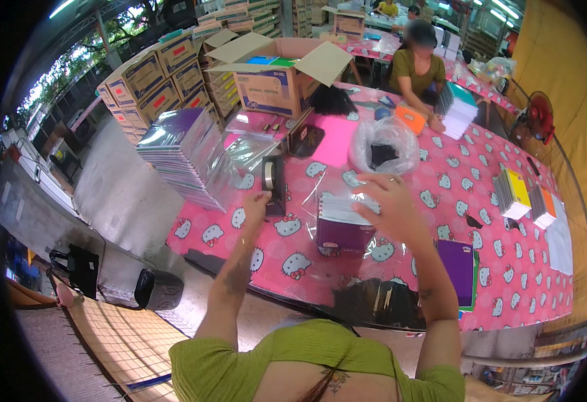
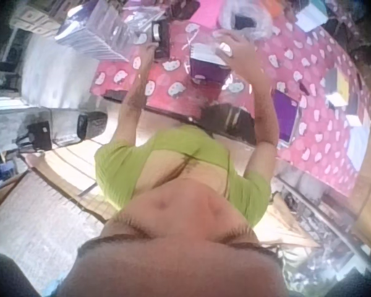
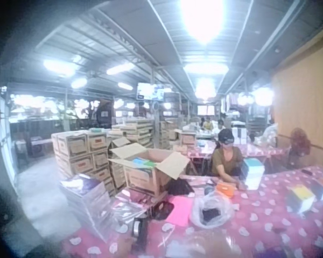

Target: The person places stacks of notebooks into plastic bags, seals them with tape, and then packs the bagged notebooks into a cardboard box alongside others.

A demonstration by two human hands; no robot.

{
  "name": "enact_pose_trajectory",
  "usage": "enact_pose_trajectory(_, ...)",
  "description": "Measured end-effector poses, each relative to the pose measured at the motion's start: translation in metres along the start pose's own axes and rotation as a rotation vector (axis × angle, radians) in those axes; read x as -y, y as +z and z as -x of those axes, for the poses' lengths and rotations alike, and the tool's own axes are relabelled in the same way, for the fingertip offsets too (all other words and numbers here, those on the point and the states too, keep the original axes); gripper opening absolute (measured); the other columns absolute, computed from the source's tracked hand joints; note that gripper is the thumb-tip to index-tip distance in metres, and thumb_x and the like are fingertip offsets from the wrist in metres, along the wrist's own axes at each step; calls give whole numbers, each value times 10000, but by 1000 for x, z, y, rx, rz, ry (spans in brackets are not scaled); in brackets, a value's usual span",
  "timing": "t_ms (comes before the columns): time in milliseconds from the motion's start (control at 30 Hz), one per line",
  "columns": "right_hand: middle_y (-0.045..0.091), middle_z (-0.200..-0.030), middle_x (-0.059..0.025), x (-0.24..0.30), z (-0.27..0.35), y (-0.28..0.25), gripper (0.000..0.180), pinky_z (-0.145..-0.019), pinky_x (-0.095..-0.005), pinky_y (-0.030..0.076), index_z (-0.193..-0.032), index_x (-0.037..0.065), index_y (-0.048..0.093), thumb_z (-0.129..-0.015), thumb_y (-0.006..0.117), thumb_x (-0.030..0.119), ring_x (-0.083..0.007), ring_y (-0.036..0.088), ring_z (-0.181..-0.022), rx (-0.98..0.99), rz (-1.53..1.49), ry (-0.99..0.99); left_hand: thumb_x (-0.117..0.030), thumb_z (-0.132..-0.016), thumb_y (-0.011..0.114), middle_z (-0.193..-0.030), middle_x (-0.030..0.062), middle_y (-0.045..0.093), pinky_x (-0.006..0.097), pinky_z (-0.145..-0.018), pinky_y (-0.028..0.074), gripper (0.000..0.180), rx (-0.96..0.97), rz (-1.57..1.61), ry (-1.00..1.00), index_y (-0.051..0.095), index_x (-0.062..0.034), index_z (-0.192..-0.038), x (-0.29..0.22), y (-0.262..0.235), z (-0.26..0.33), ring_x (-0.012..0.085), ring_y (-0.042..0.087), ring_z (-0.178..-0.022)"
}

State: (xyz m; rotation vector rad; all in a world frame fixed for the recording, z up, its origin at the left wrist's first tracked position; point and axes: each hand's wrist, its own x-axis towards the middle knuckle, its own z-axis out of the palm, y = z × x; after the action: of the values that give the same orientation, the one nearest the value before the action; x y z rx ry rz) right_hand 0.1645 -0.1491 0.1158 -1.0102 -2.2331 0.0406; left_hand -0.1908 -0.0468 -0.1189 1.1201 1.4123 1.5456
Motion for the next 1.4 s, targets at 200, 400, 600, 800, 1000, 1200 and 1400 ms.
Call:
enact_pose_trajectory(200, 685, -1016, -76, 34, -32, 40, 322, -881, -429, 421, -1031, 100, 691, -838, 683, 358, -263, 635, -992, 83, 133, 45, -192, -860, 713, -759, 71, 696, 330, -646, 530, 239, -5, -661, -80, 714, 36, -930, 3, -32, 19, 180, 673, -722)
enact_pose_trajectory(400, 705, -1042, -94, 30, -33, 59, 409, -870, -438, 417, -1133, 112, 681, -846, 657, 403, -274, 639, -974, 207, 216, 138, -156, -864, 717, -1013, 49, 685, 281, -835, 496, 248, 682, -30, 280, 700, -26, -1075, -133, 20, 27, 124, 629, -955)
enact_pose_trajectory(600, 699, -997, -89, 35, -37, 57, 386, -843, -449, 430, -1026, 93, 705, -787, 719, 396, -243, 645, -985, 200, 173, 152, -135, -855, 733, -942, 14, 554, 289, -907, 418, 237, 895, -144, 477, 711, -62, -1079, -186, 74, 19, 139, 527, -960)
enact_pose_trajectory(800, 620, -1160, -141, -5, 11, -10, 584, -867, -448, 441, -1066, 60, 663, -625, 863, 387, -282, 587, -1084, -62, -3, 351, -132, -825, 750, -1229, 76, 526, 371, -1031, 347, 160, 964, -235, 556, 746, -104, -983, -189, 66, 6, 229, 415, -1260)
enact_pose_trajectory(1000, 495, -1373, -143, -53, 68, 55, 554, -1053, -457, 376, -1167, 123, 638, -700, 835, 348, -317, 510, -1226, 177, -87, 51, -138, -788, 756, -1491, 136, 357, 499, -1104, 229, 189, 881, -446, 918, 757, -227, -955, -169, 136, 31, 347, 288, -1393)
enact_pose_trajectory(1200, 314, -1546, -174, -57, 78, 74, 517, -1146, -549, 232, -1251, 204, 648, -766, 788, 316, -353, 360, -1398, 176, -272, 114, -378, -739, 789, -1509, 222, 286, 599, -1102, 189, 351, 729, -610, 1018, 736, -118, -969, -136, 159, 41, 438, 253, -1390)
enact_pose_trajectory(1400, 418, -1467, -198, -84, 48, 71, 702, -1118, -436, 315, -1347, 28, 546, -901, 591, 569, -330, 407, -1365, -9, -520, 584, -485, -767, 761, -1178, 234, 612, 405, -933, 454, 655, 748, -635, 136, 611, -21, -1204, -158, 165, 30, 334, 577, -1141)
